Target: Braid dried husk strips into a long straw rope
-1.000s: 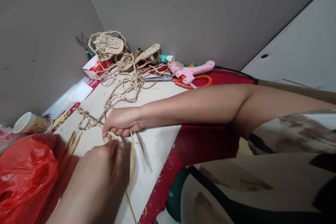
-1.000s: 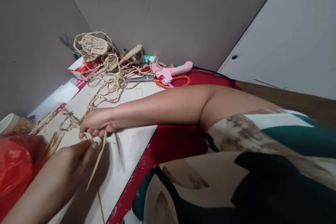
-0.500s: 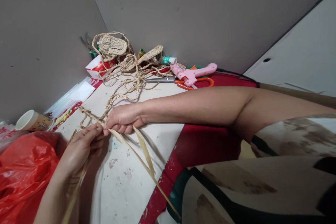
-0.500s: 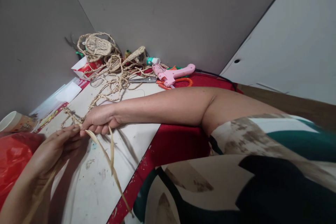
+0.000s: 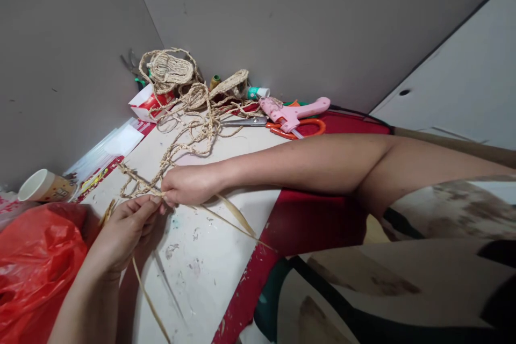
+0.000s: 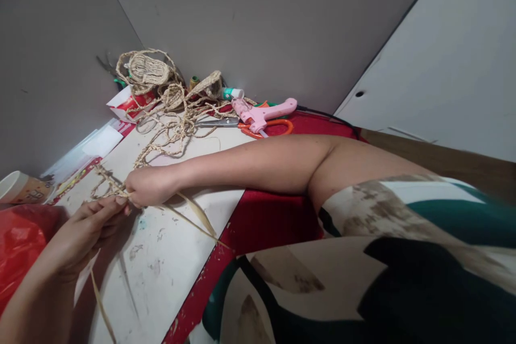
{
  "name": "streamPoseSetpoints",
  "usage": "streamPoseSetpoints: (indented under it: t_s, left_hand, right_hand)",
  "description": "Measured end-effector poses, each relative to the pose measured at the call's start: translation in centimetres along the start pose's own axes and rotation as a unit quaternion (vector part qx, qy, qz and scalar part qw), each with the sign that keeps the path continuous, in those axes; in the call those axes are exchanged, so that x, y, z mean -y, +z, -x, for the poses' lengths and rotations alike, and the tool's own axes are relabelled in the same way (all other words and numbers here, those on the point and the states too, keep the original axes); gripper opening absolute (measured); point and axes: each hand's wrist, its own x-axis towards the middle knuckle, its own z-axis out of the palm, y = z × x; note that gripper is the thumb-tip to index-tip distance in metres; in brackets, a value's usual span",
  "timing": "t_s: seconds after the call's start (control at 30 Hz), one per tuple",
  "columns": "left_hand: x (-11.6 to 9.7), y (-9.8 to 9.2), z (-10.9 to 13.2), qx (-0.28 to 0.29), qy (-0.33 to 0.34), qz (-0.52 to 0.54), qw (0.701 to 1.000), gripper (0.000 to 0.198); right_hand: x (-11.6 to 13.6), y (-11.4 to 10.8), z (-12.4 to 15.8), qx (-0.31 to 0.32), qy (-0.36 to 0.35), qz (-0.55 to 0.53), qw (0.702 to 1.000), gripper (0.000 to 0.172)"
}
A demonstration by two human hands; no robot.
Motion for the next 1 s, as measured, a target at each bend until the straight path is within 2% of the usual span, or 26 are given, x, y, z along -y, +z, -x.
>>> streamPoseSetpoints:
  t_s: [0.1, 0.2, 0.27, 0.43, 0.6, 0.77, 0.83, 0.9, 0.93, 1.0]
  left_hand:
    - [0.1, 0.3, -0.2, -0.018, 0.0, 0.013, 1.0, 0.039]
    - [0.2, 0.5, -0.2, -0.037, 0.002, 0.007, 0.999, 0.038]
    - [0.2, 0.7, -0.2, -0.049, 0.005, 0.003, 0.999, 0.037]
    - [0.0, 1.0, -0.1, -0.067, -0.004, 0.05, 0.997, 0.033]
    - [-0.2, 1.8, 0.0, -0.085, 0.006, 0.095, 0.992, 0.042]
    - [0.0, 2.1, 0.0, -0.068, 0.021, 0.083, 0.994, 0.04]
    - [-0.1, 1.7, 0.1, -0.062, 0.013, 0.076, 0.995, 0.035]
    - [-0.4, 1.2, 0.2, -0.07, 0.012, 0.071, 0.995, 0.03]
    - [-0.5, 1.0, 0.4, -0.076, 0.015, 0.07, 0.995, 0.029]
    - [-0.8, 0.6, 0.7, -0.086, 0.019, 0.077, 0.993, 0.029]
  right_hand:
    - [0.4, -0.6, 0.5, -0.008, -0.008, 0.077, 0.997, 0.025]
    - [0.9, -1.3, 0.9, -0.015, 0.015, 0.138, 0.99, 0.027]
    - [1.1, -1.4, 1.0, -0.006, 0.032, 0.128, 0.991, 0.026]
    - [1.6, -0.4, 1.0, 0.019, 0.049, -0.001, 0.999, 0.025]
    - [2.1, 0.4, 1.8, -0.02, 0.028, 0.099, 0.994, 0.026]
    - [3.0, 0.7, 2.8, 0.048, -0.008, 0.148, 0.988, 0.023]
    - [3.3, 0.2, 3.1, 0.096, -0.043, 0.141, 0.984, 0.023]
    - [3.6, -0.9, 3.3, 0.122, -0.082, 0.112, 0.983, 0.031]
    - [3.6, -1.5, 3.3, 0.104, -0.093, 0.094, 0.986, 0.035]
    - [3.4, -2.8, 2.9, -0.015, -0.08, 0.071, 0.994, 0.038]
